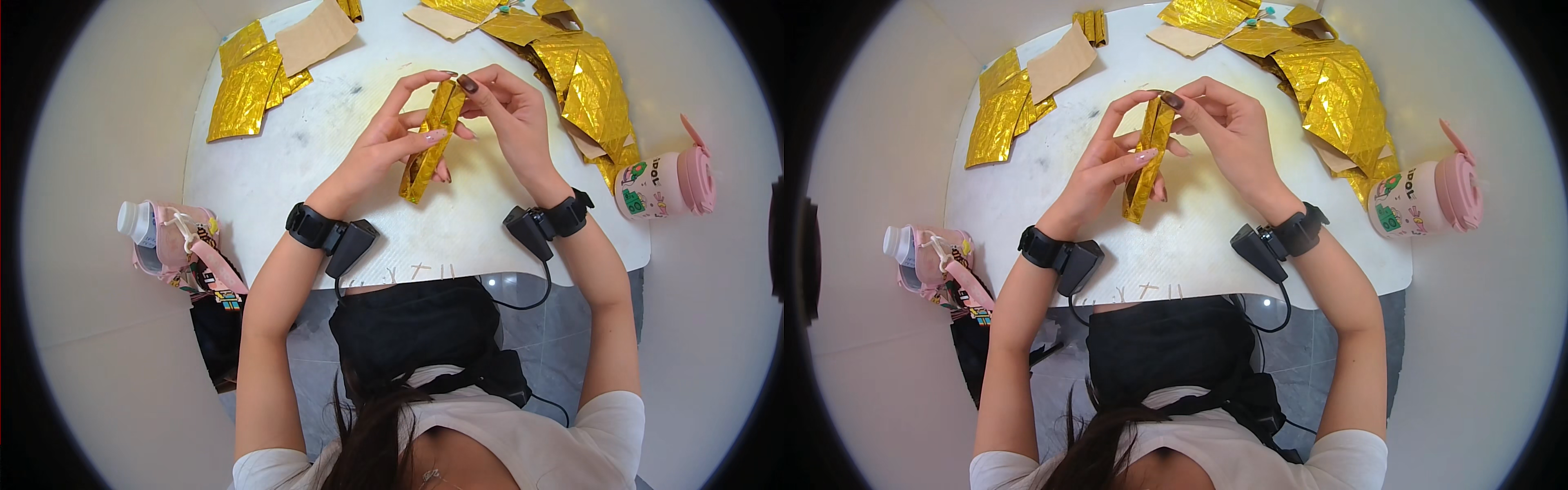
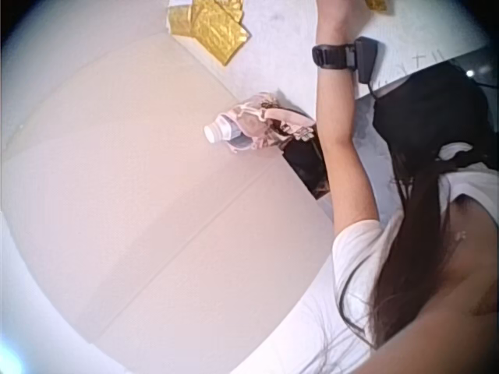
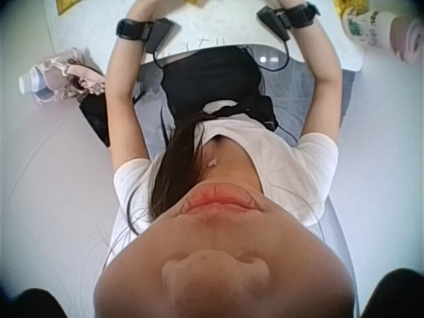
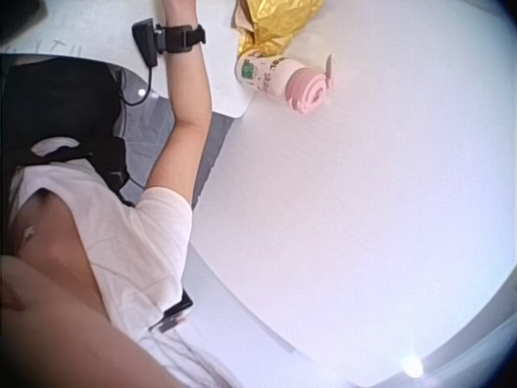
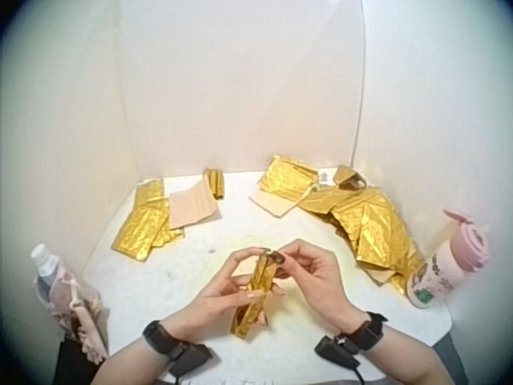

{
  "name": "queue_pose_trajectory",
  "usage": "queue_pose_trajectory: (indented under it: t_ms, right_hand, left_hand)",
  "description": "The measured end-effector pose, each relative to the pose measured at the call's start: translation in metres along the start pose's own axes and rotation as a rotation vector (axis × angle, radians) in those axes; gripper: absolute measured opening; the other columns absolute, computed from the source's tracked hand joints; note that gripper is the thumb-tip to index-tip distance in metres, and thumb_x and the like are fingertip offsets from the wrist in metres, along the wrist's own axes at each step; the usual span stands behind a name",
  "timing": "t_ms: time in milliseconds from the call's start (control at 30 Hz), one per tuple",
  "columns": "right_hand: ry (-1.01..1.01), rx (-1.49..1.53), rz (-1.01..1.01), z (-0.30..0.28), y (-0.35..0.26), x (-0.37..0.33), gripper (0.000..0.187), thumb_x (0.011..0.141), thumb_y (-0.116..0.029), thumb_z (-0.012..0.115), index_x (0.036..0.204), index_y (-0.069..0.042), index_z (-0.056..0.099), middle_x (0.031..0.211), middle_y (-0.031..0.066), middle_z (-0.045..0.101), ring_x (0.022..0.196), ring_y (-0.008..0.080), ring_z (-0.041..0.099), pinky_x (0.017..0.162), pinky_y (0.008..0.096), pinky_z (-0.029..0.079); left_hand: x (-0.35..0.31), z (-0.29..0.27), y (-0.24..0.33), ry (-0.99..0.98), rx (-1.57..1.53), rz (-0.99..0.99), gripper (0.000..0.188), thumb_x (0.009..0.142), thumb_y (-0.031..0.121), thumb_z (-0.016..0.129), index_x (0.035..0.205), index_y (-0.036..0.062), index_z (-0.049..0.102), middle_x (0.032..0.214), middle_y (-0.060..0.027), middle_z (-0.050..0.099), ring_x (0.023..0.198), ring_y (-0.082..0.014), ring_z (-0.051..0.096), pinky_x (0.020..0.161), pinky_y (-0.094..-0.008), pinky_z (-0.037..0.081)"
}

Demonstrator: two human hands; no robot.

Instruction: Wrap a cylindrical object in gold-colored foil sheets.

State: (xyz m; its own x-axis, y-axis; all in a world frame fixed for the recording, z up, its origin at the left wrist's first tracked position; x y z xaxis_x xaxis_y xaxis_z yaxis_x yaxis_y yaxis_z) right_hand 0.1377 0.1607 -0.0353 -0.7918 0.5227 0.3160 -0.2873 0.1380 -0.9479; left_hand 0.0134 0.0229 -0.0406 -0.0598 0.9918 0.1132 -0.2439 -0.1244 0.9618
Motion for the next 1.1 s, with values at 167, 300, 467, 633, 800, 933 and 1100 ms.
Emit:
queue_pose_trajectory:
  t_ms: [167, 300, 467, 633, 800, 933, 1100]
  right_hand:
    - [0.014, -0.029, -0.002, -0.0024, 0.0025, 0.0001, 0.019, 0.095, -0.017, 0.057, 0.097, 0.001, 0.061, 0.083, 0.0047, 0.068, 0.075, 0.007, 0.062, 0.071, 0.0213, 0.049]
    - [0.005, -0.004, 0.005, -0.0008, 0.001, -0.0002, 0.02, 0.095, -0.018, 0.057, 0.097, 0.001, 0.061, 0.084, 0.0055, 0.068, 0.077, 0.0075, 0.063, 0.073, 0.0216, 0.05]
    - [-0.011, 0.021, 0.019, -0.0004, 0.001, -0.0003, 0.02, 0.095, -0.019, 0.057, 0.098, 0.001, 0.06, 0.085, 0.006, 0.068, 0.078, 0.0078, 0.064, 0.074, 0.0215, 0.05]
    - [-0.017, -0.014, -0.001, -0.0015, 0.0027, 0.0005, 0.02, 0.095, -0.018, 0.056, 0.098, 0.001, 0.06, 0.084, 0.0066, 0.068, 0.078, 0.0091, 0.065, 0.073, 0.0218, 0.051]
    - [0.014, 0.012, 0.015, 0.0008, 0.0016, 0.0001, 0.018, 0.095, -0.016, 0.056, 0.097, 0.002, 0.06, 0.084, 0.007, 0.069, 0.078, 0.0102, 0.066, 0.072, 0.0219, 0.052]
    - [0.035, 0.021, 0.005, 0.0008, 0.0038, 0.0002, 0.018, 0.095, -0.015, 0.056, 0.097, 0.002, 0.059, 0.084, 0.007, 0.069, 0.077, 0.0103, 0.066, 0.072, 0.0218, 0.052]
    - [0.029, 0.005, 0.014, 0.0017, 0.0053, -0.0003, 0.017, 0.095, -0.015, 0.056, 0.096, 0.002, 0.06, 0.084, 0.0069, 0.069, 0.077, 0.0104, 0.066, 0.072, 0.0218, 0.052]
  left_hand:
    - [0.0009, 0.0011, 0.0002, -0.002, 0.007, 0.006, 0.06, 0.095, 0.013, 0.049, 0.146, 0.0191, 0.019, 0.112, -0.0202, 0.06, 0.069, -0.0196, 0.065, 0.071, -0.0299, 0.054]
    - [0.0004, -0.0007, -0.0013, 0.009, -0.011, 0.037, 0.053, 0.097, 0.018, 0.051, 0.144, 0.0181, 0.026, 0.112, -0.0173, 0.063, 0.071, -0.0186, 0.066, 0.069, -0.03, 0.055]
    - [0.0026, -0.0005, -0.0021, 0.098, 0.066, 0.024, 0.047, 0.098, 0.019, 0.049, 0.141, 0.0168, 0.03, 0.112, -0.016, 0.063, 0.082, -0.0188, 0.067, 0.069, -0.0304, 0.057]
    - [0.0037, 0.0037, -0.0019, 0.117, 0.073, 0.087, 0.044, 0.098, 0.017, 0.049, 0.139, 0.0142, 0.034, 0.11, -0.014, 0.063, 0.093, -0.0176, 0.065, 0.072, -0.0311, 0.057]
    - [0.0025, -0.0013, -0.0016, 0.093, 0.112, 0.071, 0.043, 0.098, 0.017, 0.05, 0.139, 0.0126, 0.037, 0.106, -0.0125, 0.064, 0.084, -0.0168, 0.066, 0.074, -0.0299, 0.056]
    - [0.0034, 0.0017, -0.0031, 0.143, 0.11, 0.077, 0.044, 0.097, 0.017, 0.05, 0.139, 0.0123, 0.038, 0.104, -0.0122, 0.064, 0.077, -0.0164, 0.067, 0.071, -0.0281, 0.055]
    - [0.0036, 0.0007, -0.0056, 0.182, 0.215, 0.11, 0.044, 0.097, 0.013, 0.05, 0.139, 0.0117, 0.038, 0.104, -0.0132, 0.065, 0.075, -0.0158, 0.067, 0.067, -0.0247, 0.054]
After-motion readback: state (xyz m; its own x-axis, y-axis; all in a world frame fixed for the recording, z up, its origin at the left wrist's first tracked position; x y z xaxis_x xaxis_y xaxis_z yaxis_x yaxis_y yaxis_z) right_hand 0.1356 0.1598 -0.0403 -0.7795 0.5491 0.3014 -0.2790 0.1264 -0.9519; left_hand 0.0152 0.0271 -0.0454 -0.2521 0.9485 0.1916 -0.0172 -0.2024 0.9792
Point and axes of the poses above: each hand's wrist, its own x-axis towards the middle knuckle, its own z-axis out of the palm, y = z × x, the point moved 1 cm from there along x, towards the middle knuckle
